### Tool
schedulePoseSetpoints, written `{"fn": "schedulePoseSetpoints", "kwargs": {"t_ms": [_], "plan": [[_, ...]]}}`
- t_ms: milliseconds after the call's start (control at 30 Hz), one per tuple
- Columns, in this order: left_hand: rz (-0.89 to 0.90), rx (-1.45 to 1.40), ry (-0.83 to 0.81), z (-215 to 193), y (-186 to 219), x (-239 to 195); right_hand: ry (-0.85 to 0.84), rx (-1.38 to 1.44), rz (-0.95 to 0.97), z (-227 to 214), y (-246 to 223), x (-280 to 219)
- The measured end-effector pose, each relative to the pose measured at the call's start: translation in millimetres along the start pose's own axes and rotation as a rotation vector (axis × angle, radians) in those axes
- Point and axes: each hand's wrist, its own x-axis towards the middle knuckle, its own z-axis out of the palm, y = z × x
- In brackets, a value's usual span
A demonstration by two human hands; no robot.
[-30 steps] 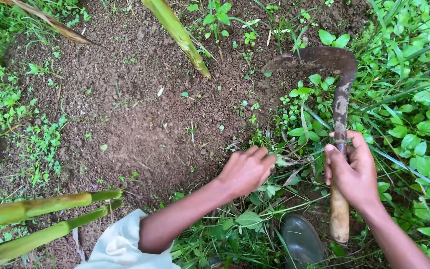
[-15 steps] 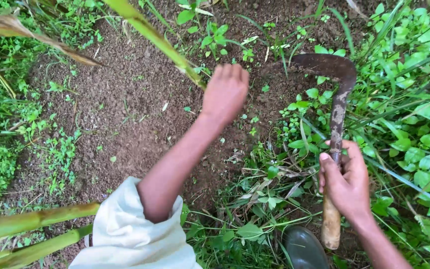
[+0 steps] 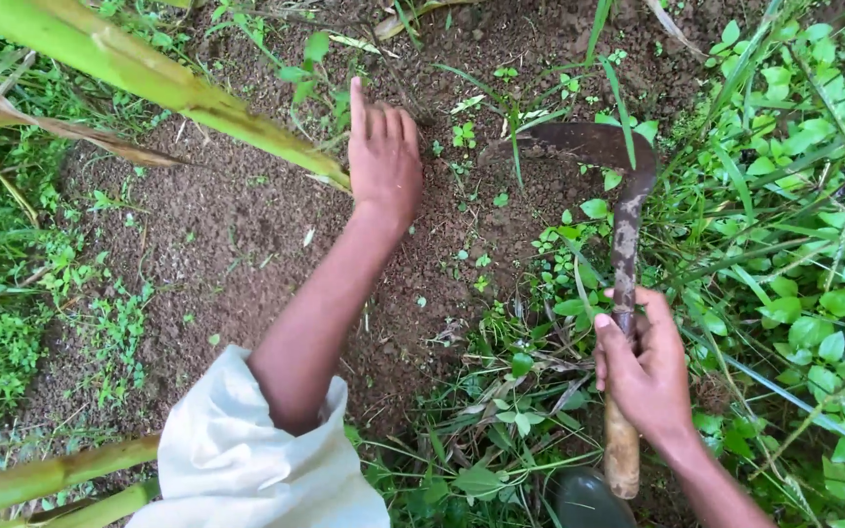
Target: Weeding a corn field by cutting weeds with a sickle and pulling them out by hand.
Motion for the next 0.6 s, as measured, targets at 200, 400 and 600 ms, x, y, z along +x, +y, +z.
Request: {"fn": "schedulePoseSetpoints", "kwargs": {"t_ms": [200, 400, 600], "plan": [[0.078, 0.063, -0.297, 4, 2, 9, -0.083, 0.0, 0.078, 20, -13, 14], [0.017, -0.191, -0.09, 60, 24, 24, -0.148, -0.027, -0.183, 55, -16, 44], [0.098, -0.162, -0.046, 35, 10, 9, -0.224, -0.064, -0.179, 83, -30, 60]]}}
